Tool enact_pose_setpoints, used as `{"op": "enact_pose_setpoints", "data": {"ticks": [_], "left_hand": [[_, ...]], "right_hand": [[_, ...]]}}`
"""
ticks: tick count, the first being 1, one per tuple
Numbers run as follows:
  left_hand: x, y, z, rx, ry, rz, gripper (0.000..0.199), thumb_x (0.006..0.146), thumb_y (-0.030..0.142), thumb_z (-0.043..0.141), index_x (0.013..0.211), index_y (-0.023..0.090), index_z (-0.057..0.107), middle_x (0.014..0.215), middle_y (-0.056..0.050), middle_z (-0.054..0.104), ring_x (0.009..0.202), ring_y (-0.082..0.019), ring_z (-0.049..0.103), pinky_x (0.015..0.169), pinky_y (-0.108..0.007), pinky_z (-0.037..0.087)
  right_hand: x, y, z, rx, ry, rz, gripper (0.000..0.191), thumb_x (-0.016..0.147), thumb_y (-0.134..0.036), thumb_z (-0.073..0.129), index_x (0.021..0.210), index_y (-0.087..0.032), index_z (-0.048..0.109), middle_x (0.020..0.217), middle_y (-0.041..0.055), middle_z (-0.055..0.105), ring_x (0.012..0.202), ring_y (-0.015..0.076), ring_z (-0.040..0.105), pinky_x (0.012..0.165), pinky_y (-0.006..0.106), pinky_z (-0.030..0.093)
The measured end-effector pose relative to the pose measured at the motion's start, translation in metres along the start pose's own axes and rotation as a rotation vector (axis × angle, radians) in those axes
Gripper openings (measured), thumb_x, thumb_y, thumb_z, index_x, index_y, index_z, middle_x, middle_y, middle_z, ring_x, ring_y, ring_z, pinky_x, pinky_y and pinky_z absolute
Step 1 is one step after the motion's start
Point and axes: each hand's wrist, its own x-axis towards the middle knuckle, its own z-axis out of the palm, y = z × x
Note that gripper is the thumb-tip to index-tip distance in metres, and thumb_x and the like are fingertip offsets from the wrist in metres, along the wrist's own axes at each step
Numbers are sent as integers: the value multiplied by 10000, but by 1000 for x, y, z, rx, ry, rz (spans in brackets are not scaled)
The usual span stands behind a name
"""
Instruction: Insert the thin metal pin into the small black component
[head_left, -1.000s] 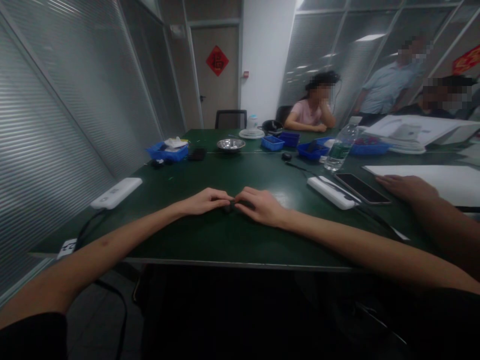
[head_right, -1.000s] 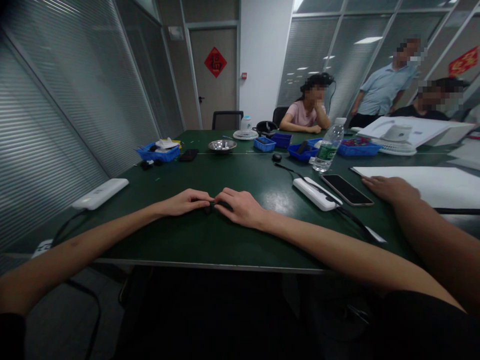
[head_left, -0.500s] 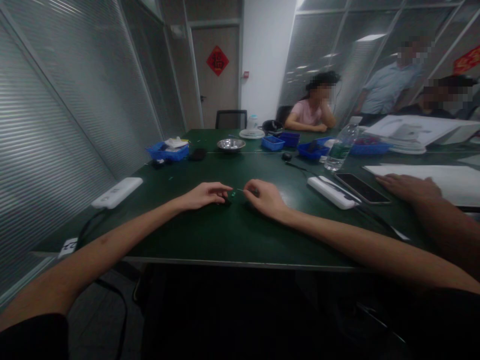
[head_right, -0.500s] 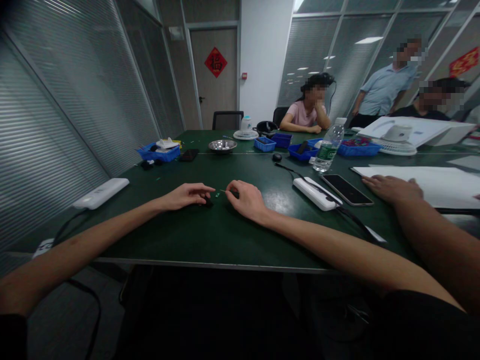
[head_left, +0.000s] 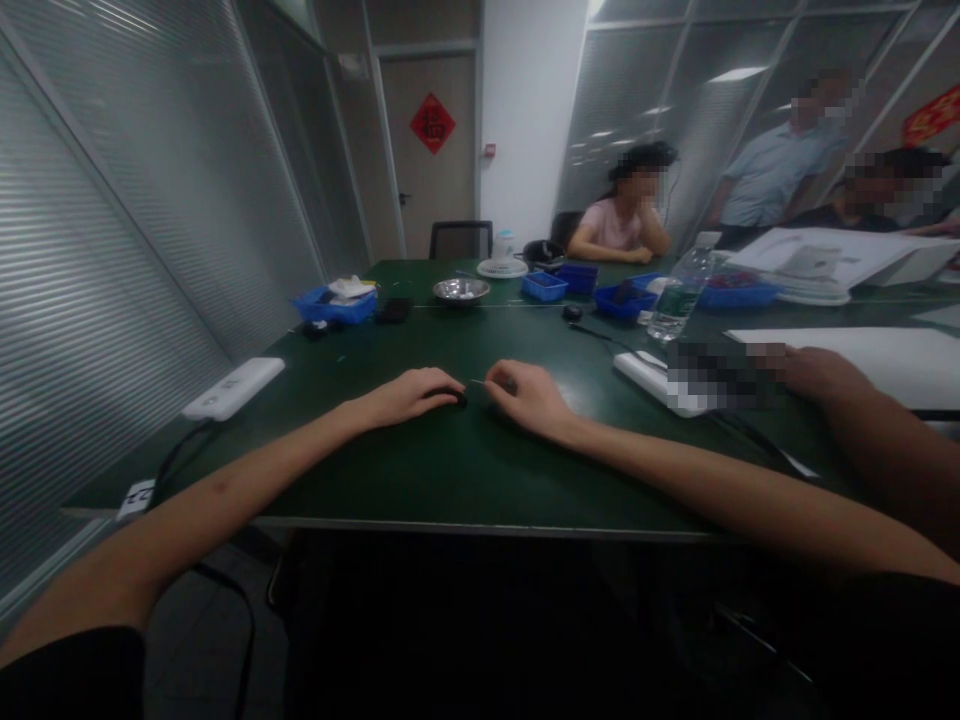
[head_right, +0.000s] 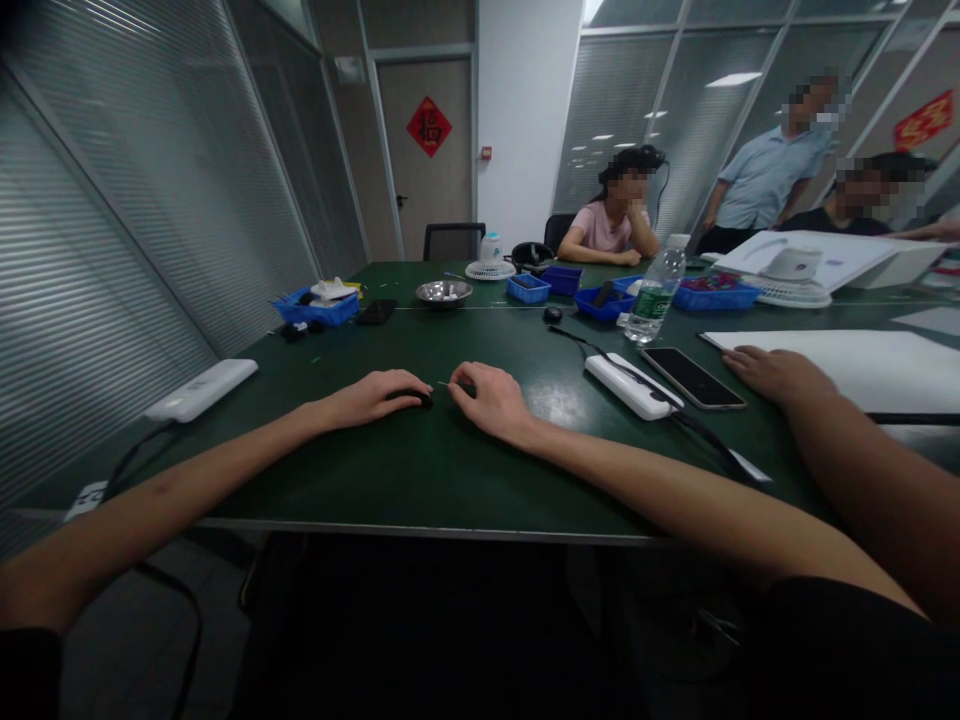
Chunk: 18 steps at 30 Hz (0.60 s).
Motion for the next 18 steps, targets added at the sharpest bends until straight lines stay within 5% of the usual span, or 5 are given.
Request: {"op": "enact_pose_setpoints", "data": {"ticks": [7,13,18], "left_hand": [[-24,-55,-36,103,163,-254,360,989,438,600,1230,204,730,1235,-94,727,1153,-262,661,1040,-409,485],[-63,-112,-81,265,274,-590,329,872,450,686,1062,201,786,1104,-104,766,1037,-296,690,956,-391,499],[-97,-142,-102,375,331,-735,293,836,432,688,972,194,791,997,-106,769,928,-293,687,899,-376,494]], "right_hand": [[-1,2,0,6,-10,-27,171,1000,-340,599,1030,-207,703,974,58,700,823,184,621,692,289,457],[-2,0,1,3,1,-44,158,997,-329,609,1025,-205,703,972,59,700,823,188,624,702,298,463],[-3,-3,-2,16,-25,-42,159,998,-322,608,1026,-201,706,989,63,702,848,193,632,708,298,465]]}}
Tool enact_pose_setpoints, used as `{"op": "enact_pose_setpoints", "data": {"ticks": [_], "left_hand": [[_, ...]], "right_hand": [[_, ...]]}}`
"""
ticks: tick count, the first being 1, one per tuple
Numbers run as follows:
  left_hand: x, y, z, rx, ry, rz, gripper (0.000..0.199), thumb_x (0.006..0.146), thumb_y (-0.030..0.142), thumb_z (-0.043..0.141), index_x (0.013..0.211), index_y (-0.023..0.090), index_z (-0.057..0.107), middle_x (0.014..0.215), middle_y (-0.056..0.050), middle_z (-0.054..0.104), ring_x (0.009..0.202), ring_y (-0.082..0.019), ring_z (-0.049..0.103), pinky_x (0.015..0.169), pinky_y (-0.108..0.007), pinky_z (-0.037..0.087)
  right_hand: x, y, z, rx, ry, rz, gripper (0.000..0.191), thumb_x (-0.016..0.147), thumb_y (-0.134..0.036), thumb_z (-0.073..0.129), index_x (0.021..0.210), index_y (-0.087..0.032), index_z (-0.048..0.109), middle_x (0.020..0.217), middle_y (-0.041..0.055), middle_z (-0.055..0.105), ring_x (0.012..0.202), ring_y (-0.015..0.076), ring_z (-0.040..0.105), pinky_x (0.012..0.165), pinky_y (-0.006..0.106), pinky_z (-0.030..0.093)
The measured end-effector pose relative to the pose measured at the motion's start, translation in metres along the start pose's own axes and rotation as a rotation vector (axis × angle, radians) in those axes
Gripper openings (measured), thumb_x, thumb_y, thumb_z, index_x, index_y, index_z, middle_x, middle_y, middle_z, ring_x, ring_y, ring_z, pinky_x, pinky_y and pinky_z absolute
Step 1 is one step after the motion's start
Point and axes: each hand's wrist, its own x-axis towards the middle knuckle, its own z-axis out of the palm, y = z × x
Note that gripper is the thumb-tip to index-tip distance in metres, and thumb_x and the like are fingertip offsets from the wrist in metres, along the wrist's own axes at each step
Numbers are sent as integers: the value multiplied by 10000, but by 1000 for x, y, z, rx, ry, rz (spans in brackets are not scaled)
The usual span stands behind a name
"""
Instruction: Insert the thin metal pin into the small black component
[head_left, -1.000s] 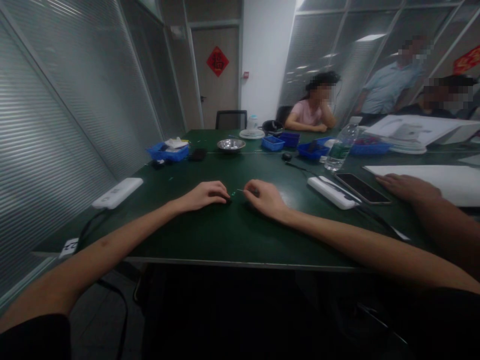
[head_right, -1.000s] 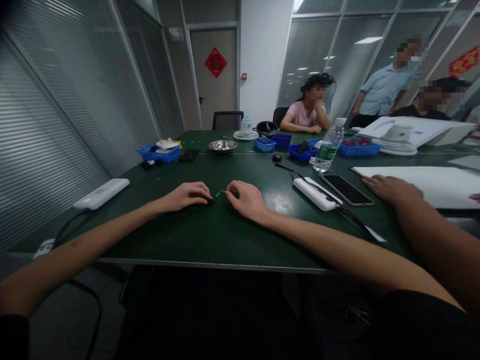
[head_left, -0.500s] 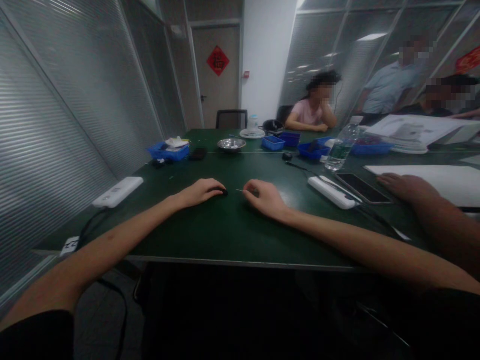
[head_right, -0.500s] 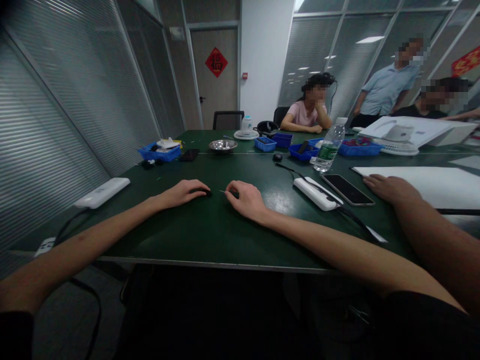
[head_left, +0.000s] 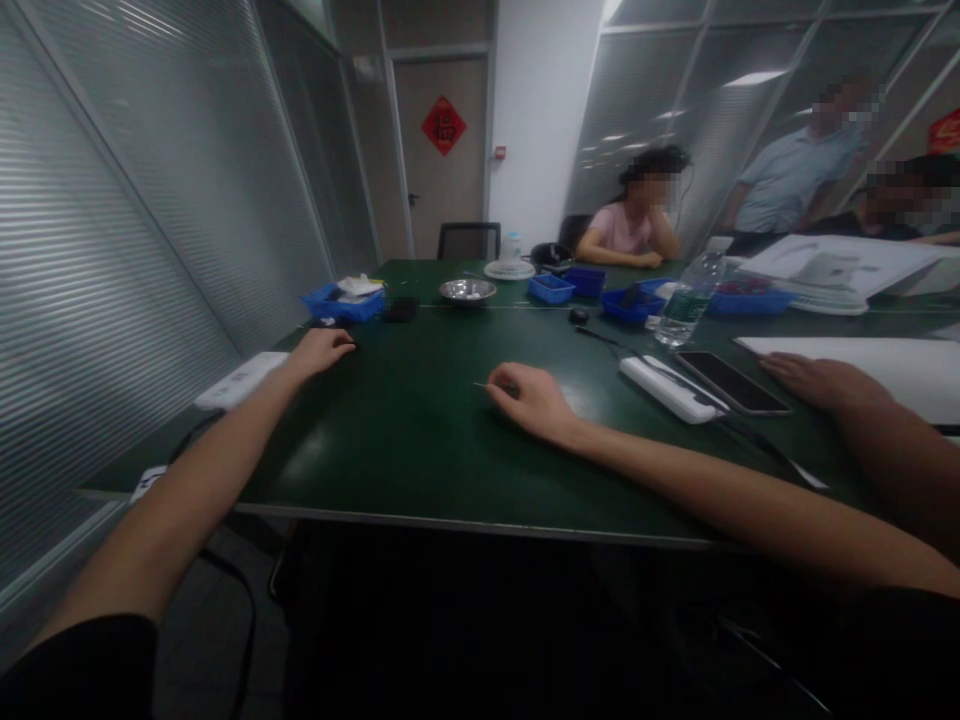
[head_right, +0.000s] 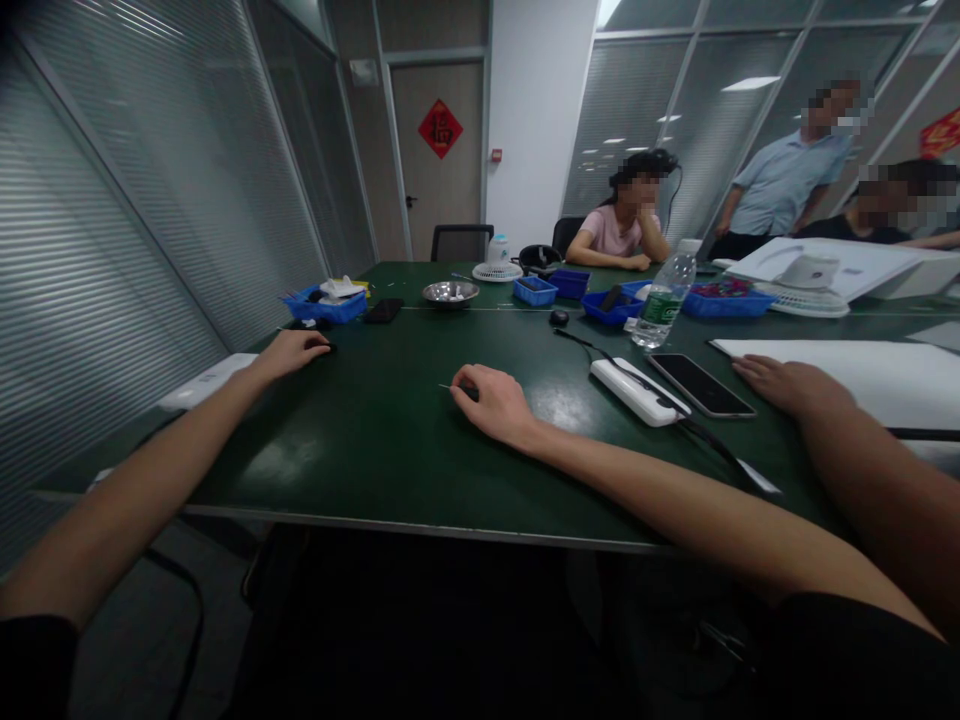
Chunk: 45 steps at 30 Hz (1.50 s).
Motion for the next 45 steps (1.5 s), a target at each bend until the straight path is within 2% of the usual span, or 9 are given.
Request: {"op": "enact_pose_setpoints", "data": {"ticks": [3,9,20,25,28,31,37,41,45], "left_hand": [[-4,-14,-3,10,42,-45,319,860,443,644,1006,200,790,1008,-108,769,939,-299,677,922,-387,484],[-5,-20,-5,-20,82,-78,400,890,480,617,1088,177,787,1038,-113,768,952,-300,689,912,-375,489],[3,-43,-7,136,49,-82,380,922,395,588,1192,208,779,1184,-105,763,1097,-304,698,1004,-373,494],[0,-46,-15,265,-39,-83,351,896,373,603,1156,222,785,1178,-103,767,1083,-302,704,923,-347,516],[-1,-43,-20,342,-106,-119,348,874,359,605,1129,206,786,1168,-106,769,1072,-298,707,889,-324,516],[-1,-37,-24,341,-116,-134,350,867,359,596,1117,210,790,1171,-93,772,1061,-284,712,895,-308,507],[-2,-28,-19,185,-170,-15,366,879,460,611,1095,224,790,1140,-71,781,1063,-262,711,950,-318,492],[-2,-22,-6,86,-122,114,420,916,496,582,1146,205,779,1163,-92,771,1062,-261,706,943,-334,502],[-2,-18,1,118,-48,178,438,943,505,551,1139,192,787,1164,-112,764,1060,-280,695,941,-369,501]], "right_hand": [[-1,-2,-1,-4,-8,-5,159,999,-321,605,1030,-201,704,991,62,704,850,192,633,710,298,467],[-2,-4,-2,-4,-19,-6,149,998,-309,606,1026,-198,701,996,64,702,847,190,629,705,296,462],[0,2,2,-24,-30,-29,154,999,-319,600,1026,-203,698,974,52,694,822,180,619,693,285,435],[-1,-2,-1,-7,-40,-34,151,996,-309,602,1034,-200,699,996,61,698,842,186,625,694,284,445],[-1,-1,-1,-6,-43,-43,153,997,-312,600,1027,-199,699,982,59,698,836,185,622,692,284,445],[-1,0,0,-9,-42,-49,150,995,-311,603,1027,-200,697,974,56,696,828,181,620,689,283,444],[-1,-1,-1,7,-51,-72,139,994,-303,604,1021,-197,691,975,57,697,836,184,625,707,293,454],[-1,2,1,-3,-38,-79,146,993,-310,605,1033,-201,694,987,55,702,842,188,632,718,299,461],[-1,5,3,-11,-39,-93,150,994,-310,602,1034,-201,696,983,57,703,846,192,635,727,304,468]]}}
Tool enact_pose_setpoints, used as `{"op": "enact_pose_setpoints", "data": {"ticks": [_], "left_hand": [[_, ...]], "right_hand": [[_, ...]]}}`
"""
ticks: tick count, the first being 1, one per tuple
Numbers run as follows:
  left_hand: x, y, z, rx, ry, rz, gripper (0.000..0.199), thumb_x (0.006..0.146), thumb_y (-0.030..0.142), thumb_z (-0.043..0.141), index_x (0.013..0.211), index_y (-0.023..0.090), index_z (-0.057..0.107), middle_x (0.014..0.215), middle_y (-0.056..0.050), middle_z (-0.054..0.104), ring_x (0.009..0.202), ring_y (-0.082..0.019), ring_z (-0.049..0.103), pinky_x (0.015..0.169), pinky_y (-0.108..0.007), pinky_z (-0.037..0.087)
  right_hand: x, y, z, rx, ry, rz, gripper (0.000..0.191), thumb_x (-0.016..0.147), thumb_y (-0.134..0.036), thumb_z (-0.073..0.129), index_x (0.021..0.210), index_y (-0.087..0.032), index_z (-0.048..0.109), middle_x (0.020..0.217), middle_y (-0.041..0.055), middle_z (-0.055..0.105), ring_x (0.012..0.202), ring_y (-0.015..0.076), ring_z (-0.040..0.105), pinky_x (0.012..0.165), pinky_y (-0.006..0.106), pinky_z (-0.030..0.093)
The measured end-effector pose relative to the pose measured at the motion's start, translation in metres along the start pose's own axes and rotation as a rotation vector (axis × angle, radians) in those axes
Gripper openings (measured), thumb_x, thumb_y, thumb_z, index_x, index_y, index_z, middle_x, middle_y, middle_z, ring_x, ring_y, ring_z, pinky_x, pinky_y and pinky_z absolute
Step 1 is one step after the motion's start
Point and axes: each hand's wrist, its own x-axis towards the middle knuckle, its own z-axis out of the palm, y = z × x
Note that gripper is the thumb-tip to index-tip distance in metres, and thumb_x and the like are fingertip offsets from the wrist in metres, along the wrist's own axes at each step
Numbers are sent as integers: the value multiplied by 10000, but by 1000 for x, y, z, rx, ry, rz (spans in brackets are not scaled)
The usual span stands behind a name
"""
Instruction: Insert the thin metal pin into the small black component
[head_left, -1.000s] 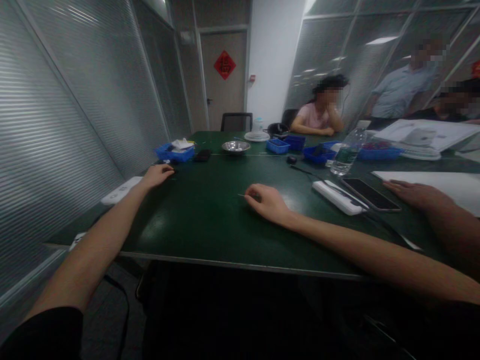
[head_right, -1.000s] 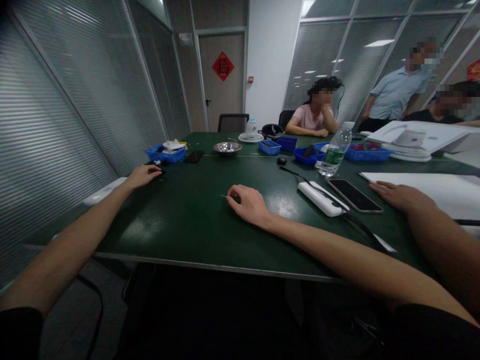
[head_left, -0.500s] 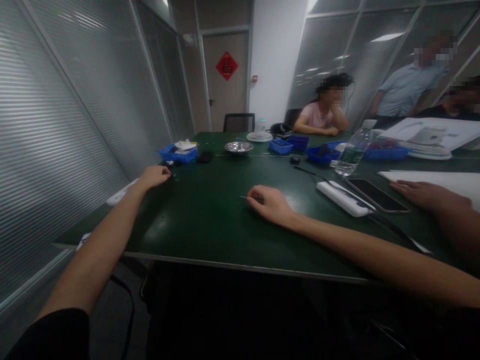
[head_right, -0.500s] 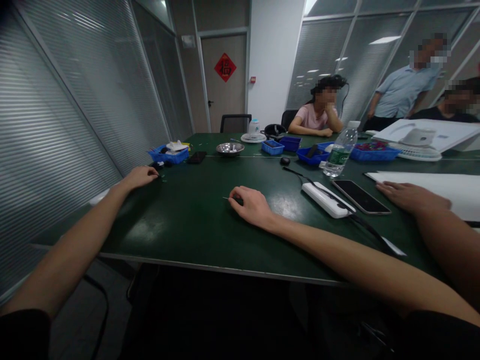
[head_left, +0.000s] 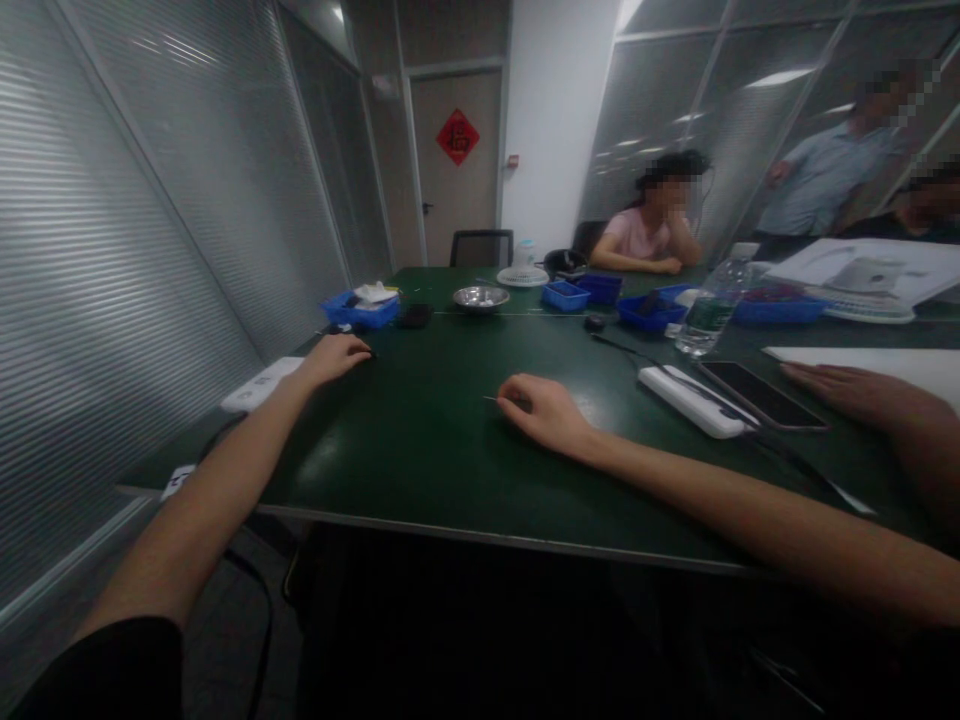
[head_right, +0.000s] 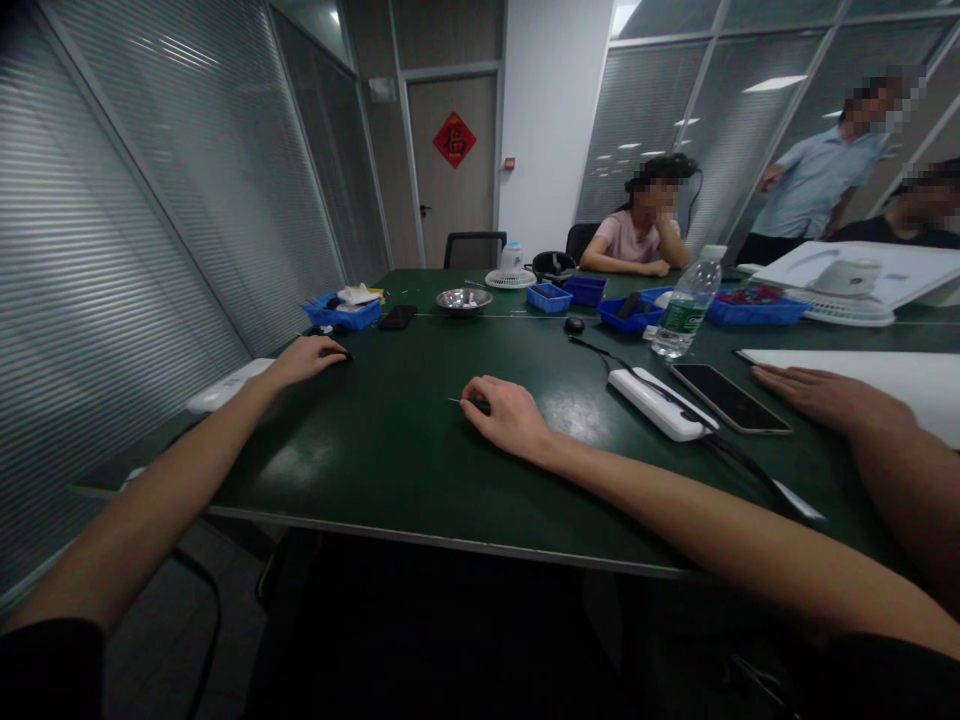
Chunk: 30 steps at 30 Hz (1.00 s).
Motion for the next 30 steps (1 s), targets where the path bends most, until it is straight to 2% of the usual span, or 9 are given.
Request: {"op": "enact_pose_setpoints", "data": {"ticks": [4,9,11,15,18,23,26,30], "left_hand": [[2,-3,-1,-16,82,-57,430,940,494,548,1140,202,793,1156,-106,764,1056,-287,689,955,-387,498],[4,-5,2,-22,-15,-71,420,914,525,576,1093,218,801,1141,-90,764,1057,-288,687,943,-376,511],[4,-2,5,-3,-6,-72,453,948,530,532,1145,207,782,1181,-100,750,1076,-289,680,957,-379,510],[3,1,11,75,67,17,479,1018,400,403,1308,179,714,1268,-133,700,1176,-295,629,1040,-409,472],[3,-3,10,130,50,75,469,1007,289,391,1343,190,704,1251,-145,683,1162,-292,615,1029,-415,465],[4,-12,2,135,-48,137,449,958,199,443,1273,250,759,1236,-124,684,1143,-279,606,1012,-391,455],[4,-14,-3,154,-73,108,380,971,281,490,1204,253,789,1220,-123,694,1131,-287,612,997,-382,454],[4,-17,-7,188,-88,1,291,946,371,571,1045,233,807,1174,-123,708,1108,-291,622,979,-365,457]], "right_hand": [[0,0,1,2,5,-4,147,994,-312,601,1026,-203,695,990,60,705,851,192,638,739,306,476],[0,-1,0,12,-3,-12,150,995,-315,602,1028,-202,694,991,60,706,852,191,639,750,306,483],[0,-2,-1,11,-2,-11,148,994,-310,603,1030,-199,694,993,61,706,853,191,640,752,307,483],[0,-2,-1,10,-11,-11,146,995,-306,602,1034,-200,694,1002,58,708,867,191,644,756,307,482],[0,-2,-1,8,-14,-17,149,997,-308,599,1042,-201,694,1012,62,710,877,194,645,755,307,483],[0,-3,-2,4,-25,-20,141,995,-299,604,1039,-199,693,1010,66,713,862,192,640,761,311,490],[0,-4,-3,3,-25,-16,139,993,-296,606,1039,-198,693,1001,65,710,856,191,637,755,309,491],[0,-6,-3,14,-31,-16,140,995,-300,602,1029,-197,691,1002,65,706,856,189,638,755,303,491]]}}
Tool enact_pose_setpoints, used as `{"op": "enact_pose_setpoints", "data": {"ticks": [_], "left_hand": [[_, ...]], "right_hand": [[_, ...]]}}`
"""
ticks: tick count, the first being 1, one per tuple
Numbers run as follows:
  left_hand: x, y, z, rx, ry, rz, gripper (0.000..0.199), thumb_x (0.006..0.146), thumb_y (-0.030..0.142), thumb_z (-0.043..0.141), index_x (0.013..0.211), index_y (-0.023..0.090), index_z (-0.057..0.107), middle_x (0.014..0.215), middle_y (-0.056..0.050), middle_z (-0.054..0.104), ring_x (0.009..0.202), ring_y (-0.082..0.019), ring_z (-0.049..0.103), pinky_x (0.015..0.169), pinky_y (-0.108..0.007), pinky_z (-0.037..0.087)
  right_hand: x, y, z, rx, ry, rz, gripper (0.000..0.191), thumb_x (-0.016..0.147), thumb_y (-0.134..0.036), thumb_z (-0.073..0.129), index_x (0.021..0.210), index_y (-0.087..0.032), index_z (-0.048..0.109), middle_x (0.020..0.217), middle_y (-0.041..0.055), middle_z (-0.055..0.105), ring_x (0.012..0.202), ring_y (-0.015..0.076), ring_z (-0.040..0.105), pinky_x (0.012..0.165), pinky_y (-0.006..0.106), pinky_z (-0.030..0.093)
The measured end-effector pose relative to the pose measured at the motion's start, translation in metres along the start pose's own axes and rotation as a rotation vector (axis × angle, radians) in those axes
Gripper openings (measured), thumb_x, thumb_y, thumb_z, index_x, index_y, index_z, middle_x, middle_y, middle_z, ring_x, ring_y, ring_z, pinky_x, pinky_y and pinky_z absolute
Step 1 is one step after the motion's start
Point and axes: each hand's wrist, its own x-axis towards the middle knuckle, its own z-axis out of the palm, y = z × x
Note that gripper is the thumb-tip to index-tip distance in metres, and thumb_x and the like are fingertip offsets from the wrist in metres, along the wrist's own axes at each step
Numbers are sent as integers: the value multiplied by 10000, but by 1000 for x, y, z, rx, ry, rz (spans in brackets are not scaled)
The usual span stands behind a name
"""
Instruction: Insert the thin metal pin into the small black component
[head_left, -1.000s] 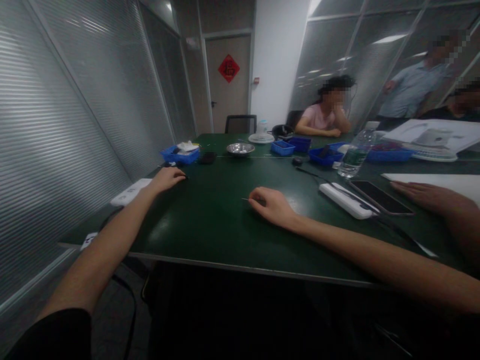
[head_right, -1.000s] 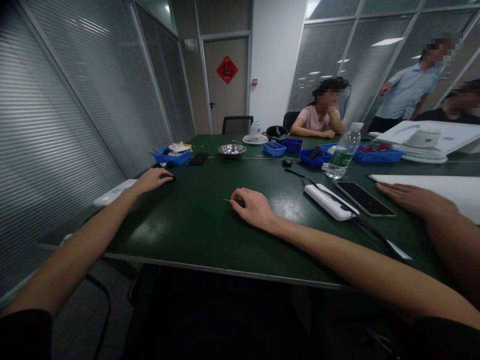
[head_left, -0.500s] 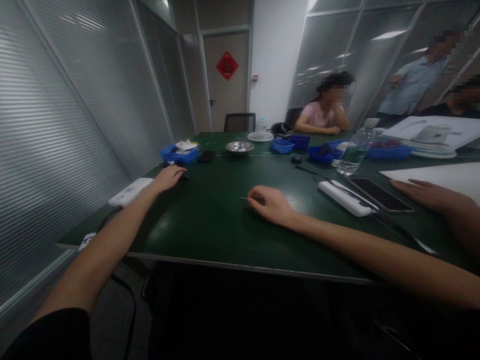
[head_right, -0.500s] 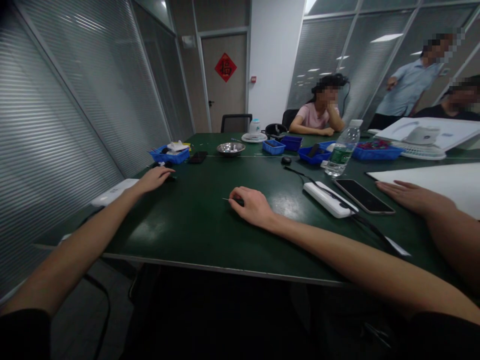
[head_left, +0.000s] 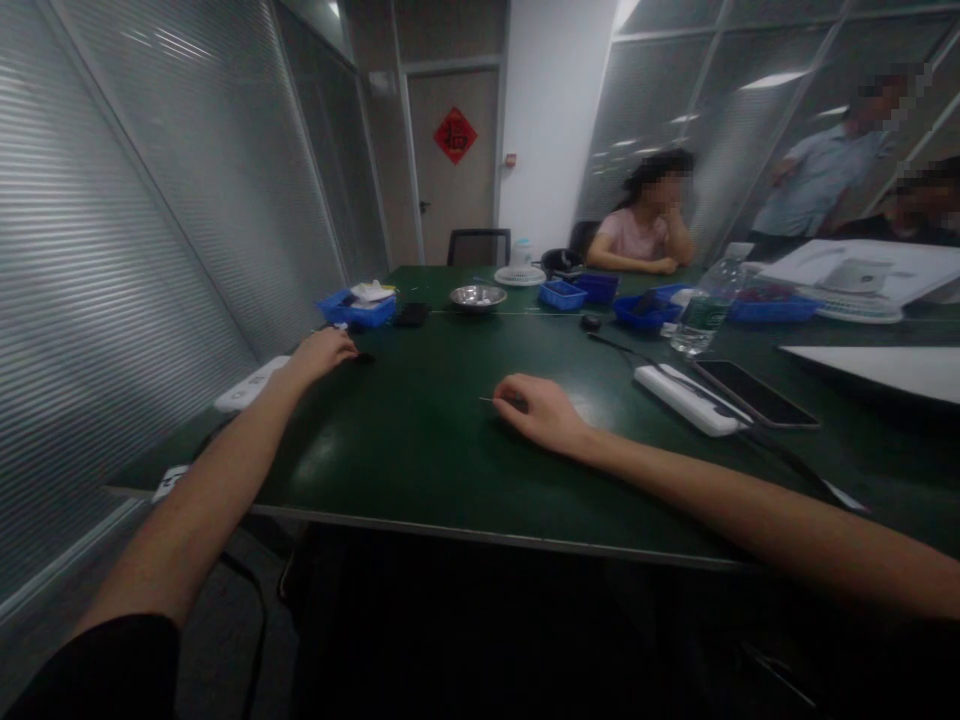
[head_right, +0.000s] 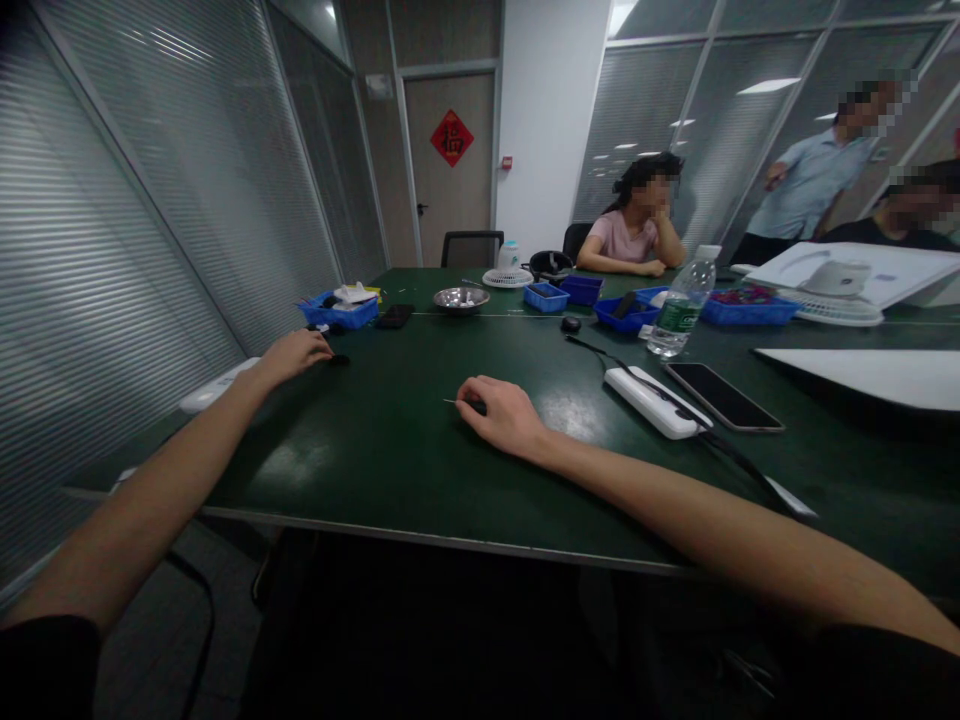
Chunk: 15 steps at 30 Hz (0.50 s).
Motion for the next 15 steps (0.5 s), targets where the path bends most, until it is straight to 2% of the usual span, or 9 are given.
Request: {"op": "enact_pose_setpoints", "data": {"ticks": [5,9,12,15], "left_hand": [[-2,-2,1,-12,6,-65,254,912,381,610,1025,207,756,1106,-121,727,1077,-280,644,942,-344,476],[-6,-1,-2,-99,97,-158,265,909,371,612,1053,183,729,1042,-115,748,963,-264,688,879,-346,504],[-6,-1,-6,-190,175,-275,232,889,375,653,1001,192,744,1030,-98,771,966,-258,707,881,-348,520],[-4,-3,-8,-317,200,-315,252,833,395,731,984,197,774,1030,-91,788,981,-261,724,882,-349,540]], "right_hand": [[0,0,1,-1,1,3,140,995,-298,602,1031,-195,689,1000,62,704,857,189,640,752,302,486],[0,0,0,3,5,-6,134,994,-295,604,1032,-197,688,1004,61,707,868,188,642,768,303,488],[0,0,0,1,-2,-5,141,997,-299,601,1036,-197,691,998,63,706,860,190,640,752,303,487],[0,1,0,1,-7,-10,148,1001,-304,597,1043,-199,693,1002,64,706,859,191,641,757,311,492]]}}
